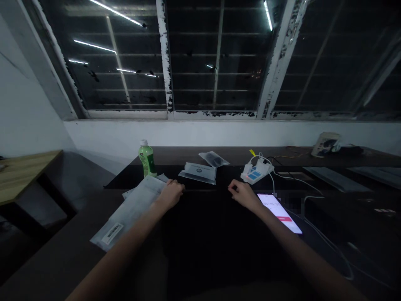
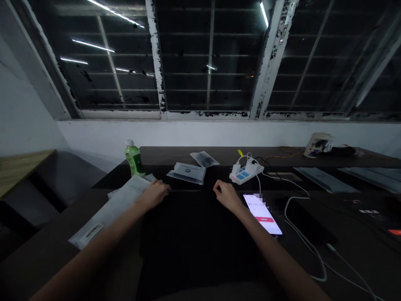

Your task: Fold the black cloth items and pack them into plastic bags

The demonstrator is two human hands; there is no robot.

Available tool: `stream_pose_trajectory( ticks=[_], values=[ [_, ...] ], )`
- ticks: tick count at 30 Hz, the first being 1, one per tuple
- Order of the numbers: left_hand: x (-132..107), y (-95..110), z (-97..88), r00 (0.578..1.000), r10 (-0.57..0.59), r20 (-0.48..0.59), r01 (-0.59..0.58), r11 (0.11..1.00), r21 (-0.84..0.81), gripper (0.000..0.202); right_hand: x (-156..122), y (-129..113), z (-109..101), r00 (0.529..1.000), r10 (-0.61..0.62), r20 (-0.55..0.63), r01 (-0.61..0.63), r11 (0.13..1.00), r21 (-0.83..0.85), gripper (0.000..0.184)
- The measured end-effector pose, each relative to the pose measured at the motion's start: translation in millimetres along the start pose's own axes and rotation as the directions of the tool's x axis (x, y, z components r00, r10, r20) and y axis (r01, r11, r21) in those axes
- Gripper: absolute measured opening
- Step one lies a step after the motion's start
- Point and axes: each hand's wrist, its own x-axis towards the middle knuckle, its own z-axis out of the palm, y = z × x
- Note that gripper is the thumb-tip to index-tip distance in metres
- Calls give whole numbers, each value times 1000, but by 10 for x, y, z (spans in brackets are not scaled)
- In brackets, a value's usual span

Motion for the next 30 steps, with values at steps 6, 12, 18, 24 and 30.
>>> stream_pose_trajectory(
  ticks=[6,12,18,24,30],
  values=[
    [-114,8,-404,982,-74,-173,70,997,-30,19,-126,-173,-356,995,-96,-24,95,995,-29,5],
    [-1071,442,-642,935,47,-352,-81,993,-83,22,-1008,-342,-722,989,-122,-86,123,992,11,20],
    [-1810,882,-521,986,97,-134,-115,983,-140,18,-1930,-194,-622,986,10,168,-11,1000,6,19],
    [-1593,1241,-545,985,-42,-168,10,983,-183,23,-1844,-446,-593,993,118,-16,-119,992,-43,29],
    [-1098,1689,-231,995,71,-63,-81,981,-176,41,-1212,-612,-206,966,-198,169,209,977,-50,39]
  ],
)
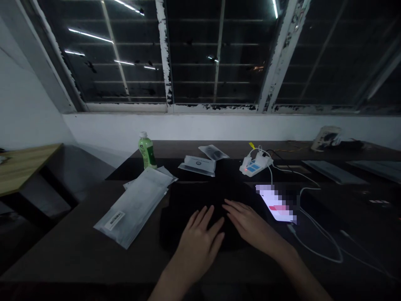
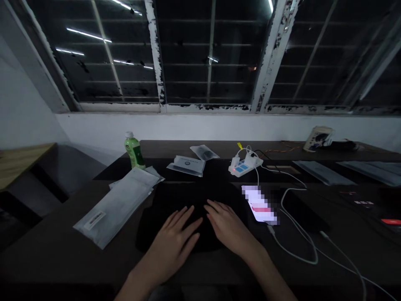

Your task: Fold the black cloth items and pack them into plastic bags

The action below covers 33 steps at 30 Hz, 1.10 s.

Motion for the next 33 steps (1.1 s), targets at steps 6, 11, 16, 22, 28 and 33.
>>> stream_pose_trajectory(
  ticks=[6,11,16,22,28,33],
  values=[
    [-36,-53,236,994,6,111,0,999,-52,58,16,627,-40,986,147,-73,-160,962,-221,17],
    [-47,6,54,1000,2,-18,-2,999,-47,39,186,591,-552,979,165,119,-170,985,34,6],
    [-266,-18,-268,958,-186,-219,147,972,-185,33,535,-13,-775,917,228,326,-370,789,491,24],
    [-636,-242,-398,801,-509,-316,394,845,-362,33,505,-420,-521,924,120,362,-370,509,777,37],
    [-619,-376,-134,822,-450,-347,393,891,-226,25,-21,-446,20,899,437,27,-418,838,351,39],
    [-637,-376,30,803,-422,-420,397,905,-151,22,-44,-633,399,877,477,-48,-469,875,123,37]
  ],
)
